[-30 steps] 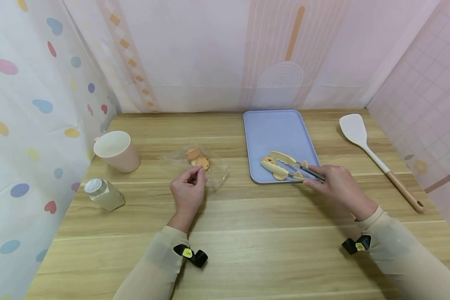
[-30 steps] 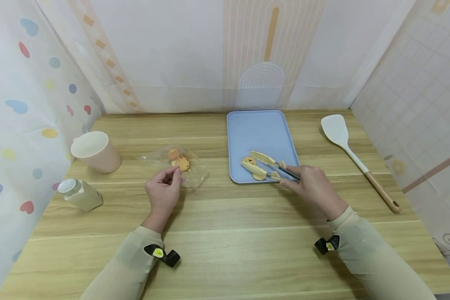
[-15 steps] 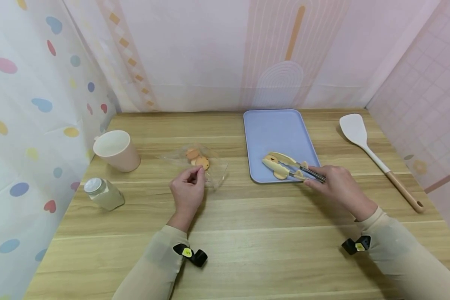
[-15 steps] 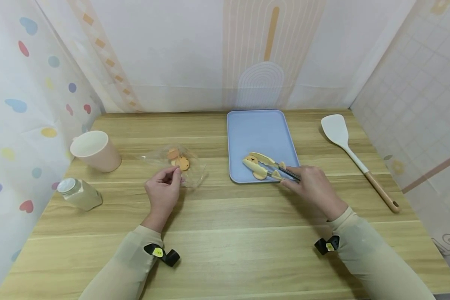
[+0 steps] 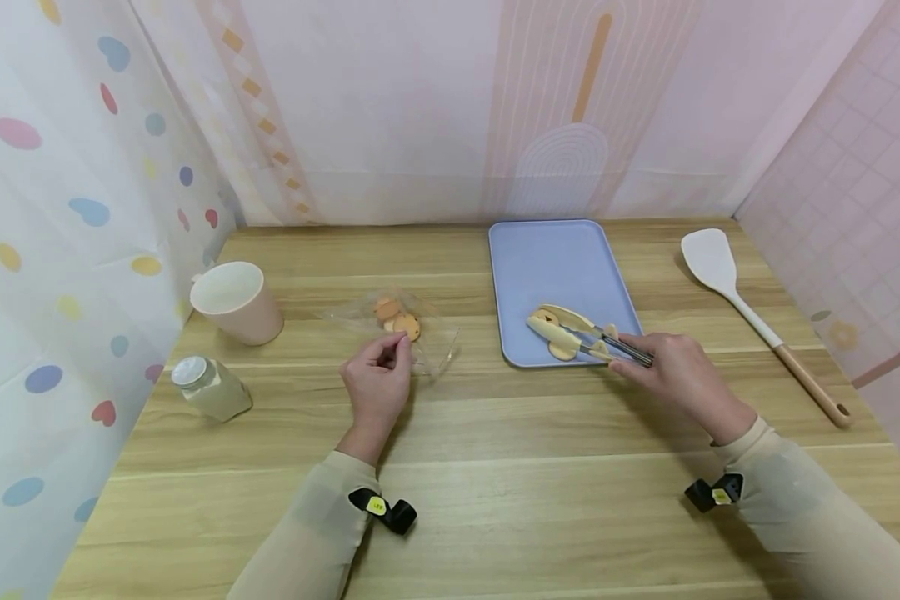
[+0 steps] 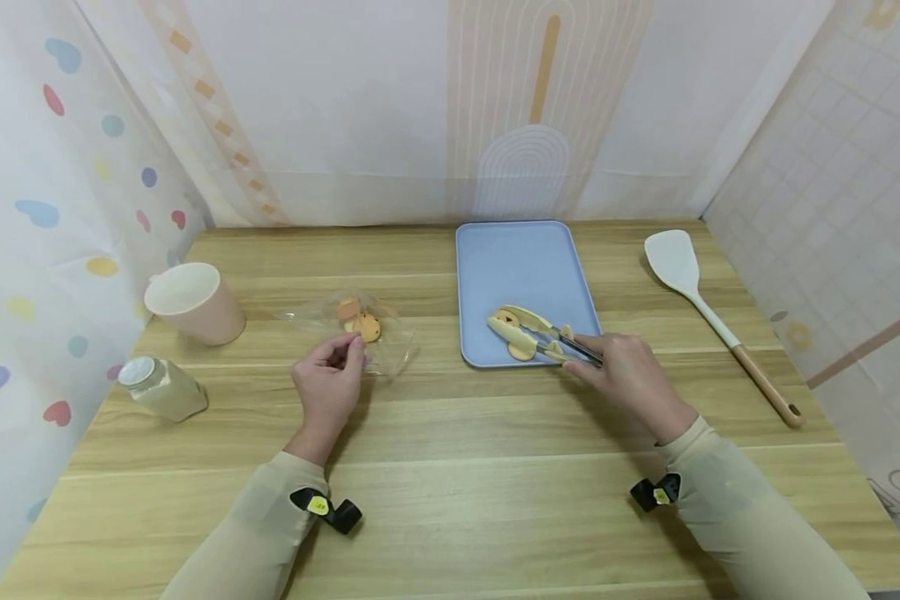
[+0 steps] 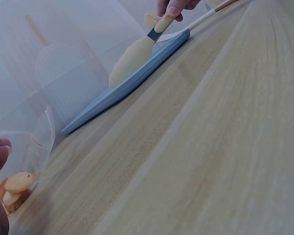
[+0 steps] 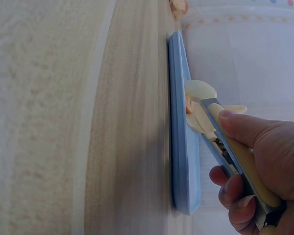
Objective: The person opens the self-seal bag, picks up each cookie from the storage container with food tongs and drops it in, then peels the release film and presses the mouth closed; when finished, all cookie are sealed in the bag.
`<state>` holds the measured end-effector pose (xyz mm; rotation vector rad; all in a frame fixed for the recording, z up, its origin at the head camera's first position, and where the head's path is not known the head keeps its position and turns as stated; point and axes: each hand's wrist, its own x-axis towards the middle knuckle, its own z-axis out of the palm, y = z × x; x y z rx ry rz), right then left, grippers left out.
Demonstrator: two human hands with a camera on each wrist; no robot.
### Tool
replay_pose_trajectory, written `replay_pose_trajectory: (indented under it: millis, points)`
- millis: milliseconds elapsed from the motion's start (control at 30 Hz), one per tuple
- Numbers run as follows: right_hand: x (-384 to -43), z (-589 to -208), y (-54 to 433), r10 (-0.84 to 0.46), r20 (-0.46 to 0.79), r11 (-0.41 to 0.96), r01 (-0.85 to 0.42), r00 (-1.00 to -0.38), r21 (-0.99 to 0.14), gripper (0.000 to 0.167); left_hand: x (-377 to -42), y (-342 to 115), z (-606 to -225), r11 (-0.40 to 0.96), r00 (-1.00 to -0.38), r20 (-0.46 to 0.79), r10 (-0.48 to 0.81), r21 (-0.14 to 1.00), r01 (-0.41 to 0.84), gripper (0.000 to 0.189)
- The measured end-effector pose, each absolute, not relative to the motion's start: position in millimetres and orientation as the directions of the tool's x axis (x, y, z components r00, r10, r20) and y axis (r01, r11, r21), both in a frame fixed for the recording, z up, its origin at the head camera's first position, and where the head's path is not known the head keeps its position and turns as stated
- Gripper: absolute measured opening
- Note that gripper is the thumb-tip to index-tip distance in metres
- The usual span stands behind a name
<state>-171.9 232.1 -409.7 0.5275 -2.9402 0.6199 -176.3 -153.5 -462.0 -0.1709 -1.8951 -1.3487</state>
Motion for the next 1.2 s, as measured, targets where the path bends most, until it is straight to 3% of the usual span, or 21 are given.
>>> replay_pose_trajectory:
  millis: [633,1200]
  points:
    - [-168,-404,230,-0.323,0.183,0.85,-0.37,-0.929,-0.375,0.05,-161,-142,-434,0.419,-0.675,0.669,-0.312,0.735,0.534,0.005]
    - [-156,-385,195,-0.426,0.272,0.759,-0.504,-0.863,-0.412,0.047,-160,-143,-434,0.416,-0.674,0.67,-0.31,0.733,0.538,0.005]
